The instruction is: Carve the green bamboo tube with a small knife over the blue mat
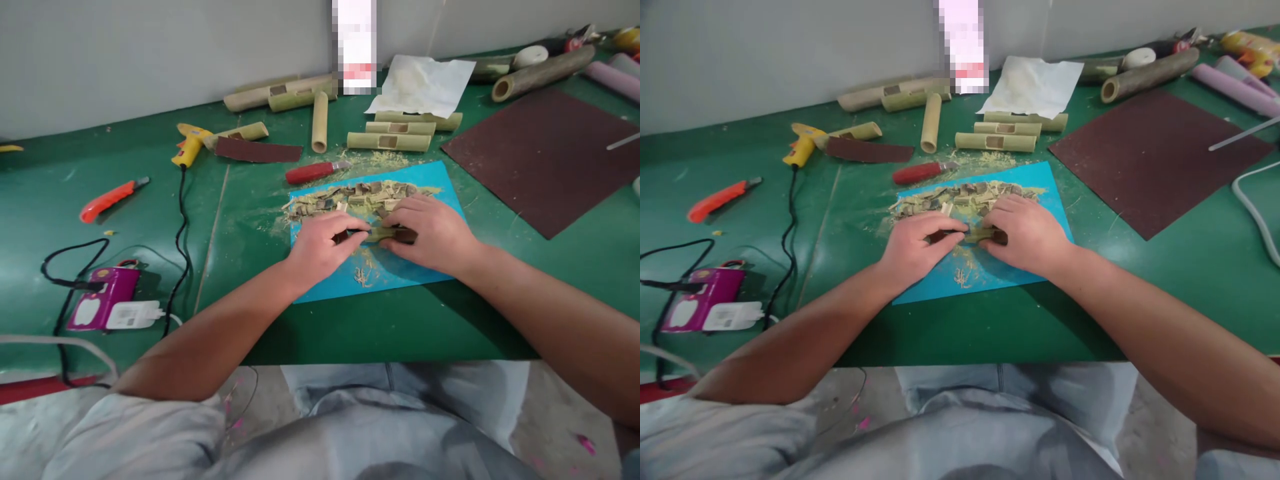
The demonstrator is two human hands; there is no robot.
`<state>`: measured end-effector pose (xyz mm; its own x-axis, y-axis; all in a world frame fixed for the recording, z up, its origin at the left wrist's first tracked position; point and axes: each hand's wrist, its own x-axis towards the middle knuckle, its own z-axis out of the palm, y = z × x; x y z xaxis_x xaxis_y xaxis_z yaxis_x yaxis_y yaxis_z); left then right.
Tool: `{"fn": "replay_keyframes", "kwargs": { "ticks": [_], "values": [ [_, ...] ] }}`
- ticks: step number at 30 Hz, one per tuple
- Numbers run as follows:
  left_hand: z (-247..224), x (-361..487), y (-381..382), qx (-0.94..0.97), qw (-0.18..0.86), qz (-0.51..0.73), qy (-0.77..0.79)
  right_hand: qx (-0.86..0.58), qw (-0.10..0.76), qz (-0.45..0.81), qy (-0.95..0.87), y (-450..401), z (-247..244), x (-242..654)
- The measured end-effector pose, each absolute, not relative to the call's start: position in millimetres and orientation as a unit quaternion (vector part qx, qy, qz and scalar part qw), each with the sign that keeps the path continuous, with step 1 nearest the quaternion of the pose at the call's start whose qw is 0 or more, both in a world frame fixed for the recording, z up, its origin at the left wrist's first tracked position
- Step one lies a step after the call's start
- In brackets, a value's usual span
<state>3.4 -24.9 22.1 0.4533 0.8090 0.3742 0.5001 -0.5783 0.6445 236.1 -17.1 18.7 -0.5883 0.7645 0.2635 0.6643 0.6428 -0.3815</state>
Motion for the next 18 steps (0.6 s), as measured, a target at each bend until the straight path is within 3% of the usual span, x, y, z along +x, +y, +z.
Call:
{"fn": "replay_keyframes", "kwargs": {
  "ticks": [8, 18],
  "values": [
    [19.6, -8.3, -16.9, 0.889, 0.131, 0.287, 0.331, -0.389, 0.211, 0.149, -0.884, -14.1, 20.8, 237.4],
    [22.1, 1.3, -21.8, 0.898, 0.102, 0.274, 0.330, -0.382, 0.234, 0.157, -0.880, -13.2, 16.0, 236.6]
  ]
}}
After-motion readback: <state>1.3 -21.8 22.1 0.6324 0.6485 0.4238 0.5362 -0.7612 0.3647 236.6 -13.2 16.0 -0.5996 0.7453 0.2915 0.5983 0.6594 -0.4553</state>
